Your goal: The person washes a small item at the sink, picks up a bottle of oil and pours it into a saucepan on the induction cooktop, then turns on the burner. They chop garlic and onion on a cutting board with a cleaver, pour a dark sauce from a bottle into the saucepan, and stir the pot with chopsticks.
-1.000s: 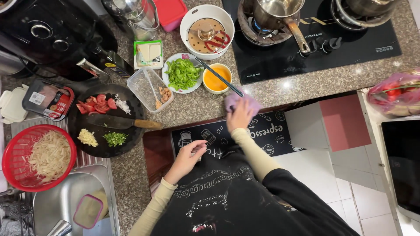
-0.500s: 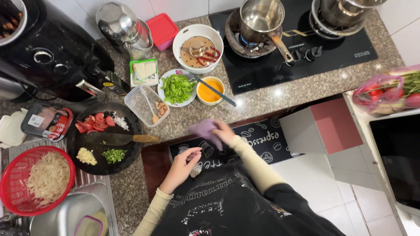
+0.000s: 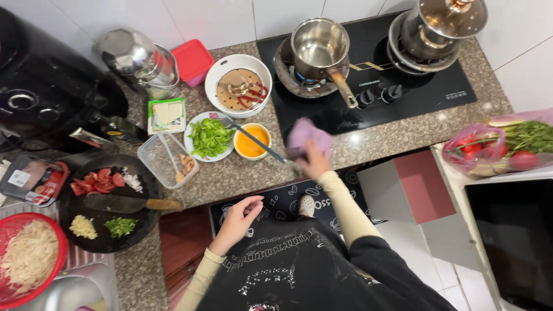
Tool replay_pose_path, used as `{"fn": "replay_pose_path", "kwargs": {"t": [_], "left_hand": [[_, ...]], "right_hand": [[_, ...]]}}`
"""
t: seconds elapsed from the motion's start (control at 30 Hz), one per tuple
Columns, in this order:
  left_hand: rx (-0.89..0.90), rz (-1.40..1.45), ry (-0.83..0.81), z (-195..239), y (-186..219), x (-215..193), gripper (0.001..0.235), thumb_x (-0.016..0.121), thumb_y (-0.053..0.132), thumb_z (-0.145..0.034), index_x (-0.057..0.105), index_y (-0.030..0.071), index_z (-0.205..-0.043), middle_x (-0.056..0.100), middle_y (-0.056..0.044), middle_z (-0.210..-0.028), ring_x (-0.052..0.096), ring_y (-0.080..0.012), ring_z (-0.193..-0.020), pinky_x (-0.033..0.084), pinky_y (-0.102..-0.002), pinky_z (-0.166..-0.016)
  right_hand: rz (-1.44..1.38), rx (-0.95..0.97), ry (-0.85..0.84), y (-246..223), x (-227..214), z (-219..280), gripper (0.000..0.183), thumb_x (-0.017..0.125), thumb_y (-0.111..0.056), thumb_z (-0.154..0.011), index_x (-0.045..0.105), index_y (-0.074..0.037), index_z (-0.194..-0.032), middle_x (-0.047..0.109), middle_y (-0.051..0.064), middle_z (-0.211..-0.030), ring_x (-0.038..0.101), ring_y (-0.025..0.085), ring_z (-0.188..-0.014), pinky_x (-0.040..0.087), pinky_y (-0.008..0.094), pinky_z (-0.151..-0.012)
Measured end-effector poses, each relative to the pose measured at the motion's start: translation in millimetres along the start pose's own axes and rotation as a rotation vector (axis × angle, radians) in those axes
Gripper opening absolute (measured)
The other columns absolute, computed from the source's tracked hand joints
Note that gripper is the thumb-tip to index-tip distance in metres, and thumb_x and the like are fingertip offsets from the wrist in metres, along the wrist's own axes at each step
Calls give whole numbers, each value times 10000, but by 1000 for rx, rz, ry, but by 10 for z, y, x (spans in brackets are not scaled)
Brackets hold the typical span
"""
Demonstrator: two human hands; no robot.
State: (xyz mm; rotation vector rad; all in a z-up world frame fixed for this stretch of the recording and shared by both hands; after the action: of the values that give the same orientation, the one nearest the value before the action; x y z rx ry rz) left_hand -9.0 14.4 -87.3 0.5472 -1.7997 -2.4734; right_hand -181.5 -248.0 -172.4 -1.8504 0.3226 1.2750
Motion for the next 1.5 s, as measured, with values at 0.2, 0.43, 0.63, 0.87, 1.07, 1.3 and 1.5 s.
{"fn": "replay_pose_path", "kwargs": {"t": [0.2, 0.43, 0.63, 0.87, 1.07, 1.3, 1.5], "left_hand": [[22, 54, 33, -405, 301, 413, 329, 679, 191, -948, 700, 40, -1240, 794, -65, -1022, 718, -124, -892, 566, -278, -823], [37, 66, 147, -502, 334, 754, 328, 684, 180, -942, 696, 23, -1230, 802, -77, -1046, 746, -134, -936, 568, -278, -857], [-14, 94, 219, -509, 410, 944, 336, 691, 182, -938, 703, 28, -1237, 799, -75, -1020, 744, -130, -927, 577, -275, -844], [-3, 101, 260, -508, 462, 1035, 334, 701, 167, -933, 705, 24, -1235, 800, -70, -1015, 739, -123, -920, 577, -267, -842], [11, 82, 259, -542, 520, 1084, 325, 698, 164, -931, 706, 25, -1225, 800, -59, -1029, 745, -121, -939, 575, -272, -854], [4, 86, 256, -551, 549, 1089, 326, 693, 181, -938, 709, 37, -1231, 800, -55, -1029, 741, -123, -935, 566, -278, -855], [1, 68, 277, -489, 519, 1038, 328, 695, 184, -936, 708, 42, -1232, 801, -50, -1033, 744, -120, -943, 563, -276, -856]], "right_hand": [[-328, 398, -162, 731, -242, -297, 434, 660, -442, -967, 754, -78, -1184, 766, 246, -1067, 765, 357, -979, 587, 420, -903], [78, 390, 487, 2566, -978, -1201, 517, 839, -359, -844, 692, 19, -1166, 659, 274, -1014, 636, 487, -968, 501, 559, -821], [207, 163, 91, 2961, -840, -1652, 414, 818, -112, -796, 727, -68, -1198, 675, 221, -1136, 656, 426, -1044, 536, 488, -896], [255, -69, -133, 2650, -1184, -1750, 400, 795, 12, -754, 745, -82, -1140, 704, 198, -1094, 672, 413, -1032, 546, 480, -889], [293, 15, -229, 2766, -1087, -1842, 339, 793, -26, -788, 751, -81, -1120, 723, 217, -1075, 694, 414, -1022, 563, 472, -905], [271, 242, -170, 2587, -1150, -1869, 321, 752, -257, -922, 692, -11, -1118, 721, 249, -1049, 685, 440, -1031, 549, 499, -909], [-2, 502, -97, 2591, -1124, -1887, 199, 596, -112, -932, 679, -60, -1106, 724, 189, -1000, 757, 344, -724, 635, 405, -652]]}}
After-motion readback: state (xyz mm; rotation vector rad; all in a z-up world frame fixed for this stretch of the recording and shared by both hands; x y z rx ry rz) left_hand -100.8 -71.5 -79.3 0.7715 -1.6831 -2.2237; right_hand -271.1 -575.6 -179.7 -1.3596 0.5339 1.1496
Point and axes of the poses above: each hand's wrist, its own z-axis away from the middle knuckle, its own x-axis out of the palm, y = z × x, the point moved 4 cm from there along -z, towards the middle knuckle
